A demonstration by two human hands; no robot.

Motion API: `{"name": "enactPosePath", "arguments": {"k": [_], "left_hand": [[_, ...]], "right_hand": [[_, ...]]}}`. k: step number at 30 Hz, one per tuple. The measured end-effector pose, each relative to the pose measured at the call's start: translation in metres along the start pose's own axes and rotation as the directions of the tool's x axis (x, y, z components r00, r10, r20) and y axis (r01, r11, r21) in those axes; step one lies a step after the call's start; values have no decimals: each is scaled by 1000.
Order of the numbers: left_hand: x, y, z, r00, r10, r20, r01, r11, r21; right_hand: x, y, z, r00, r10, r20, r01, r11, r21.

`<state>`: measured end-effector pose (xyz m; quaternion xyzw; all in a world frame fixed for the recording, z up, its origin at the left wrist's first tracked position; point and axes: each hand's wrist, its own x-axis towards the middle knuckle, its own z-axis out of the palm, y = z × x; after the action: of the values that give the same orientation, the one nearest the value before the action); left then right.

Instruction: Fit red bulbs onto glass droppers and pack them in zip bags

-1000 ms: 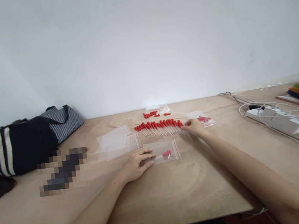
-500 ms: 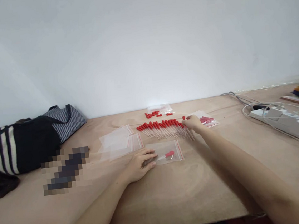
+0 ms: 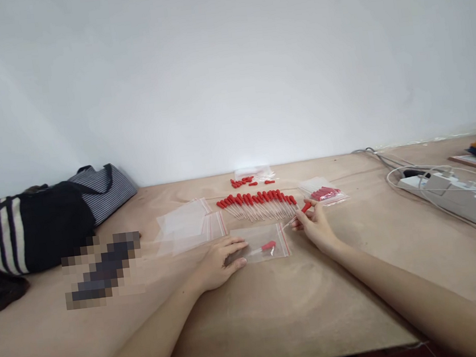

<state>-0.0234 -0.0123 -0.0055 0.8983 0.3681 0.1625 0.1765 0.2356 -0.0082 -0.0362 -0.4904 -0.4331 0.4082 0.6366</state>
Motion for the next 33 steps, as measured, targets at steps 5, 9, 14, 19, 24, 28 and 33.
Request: {"name": "enactPosePath", "arguments": {"k": [5,9,14,19,24,28,33], "left_hand": [[-1,2,0,998,-60,-6,60,998,8],[-1,2,0,997,-73,0,73,997,5],[0,0,2,998,-62,-13,62,998,-1],[1,-1,3,998,-63,-25,63,998,-3],[1,-1,3,997,-67,-29,66,998,-21],[0,-1,3,997,-59,-40,58,998,-33],[1,-2,4,998,-49,-41,48,999,-26]], "right_hand": [[-10,0,15,989,115,90,-124,987,104],[-15,-3,14,958,193,213,-188,981,-40],[-15,-3,13,928,203,313,-143,969,-204],[-10,4,21,926,230,300,-151,952,-266],[-10,3,27,943,249,222,-175,936,-305],[-11,-1,27,911,311,272,-227,927,-299],[-11,0,28,885,314,344,-198,922,-332]]}}
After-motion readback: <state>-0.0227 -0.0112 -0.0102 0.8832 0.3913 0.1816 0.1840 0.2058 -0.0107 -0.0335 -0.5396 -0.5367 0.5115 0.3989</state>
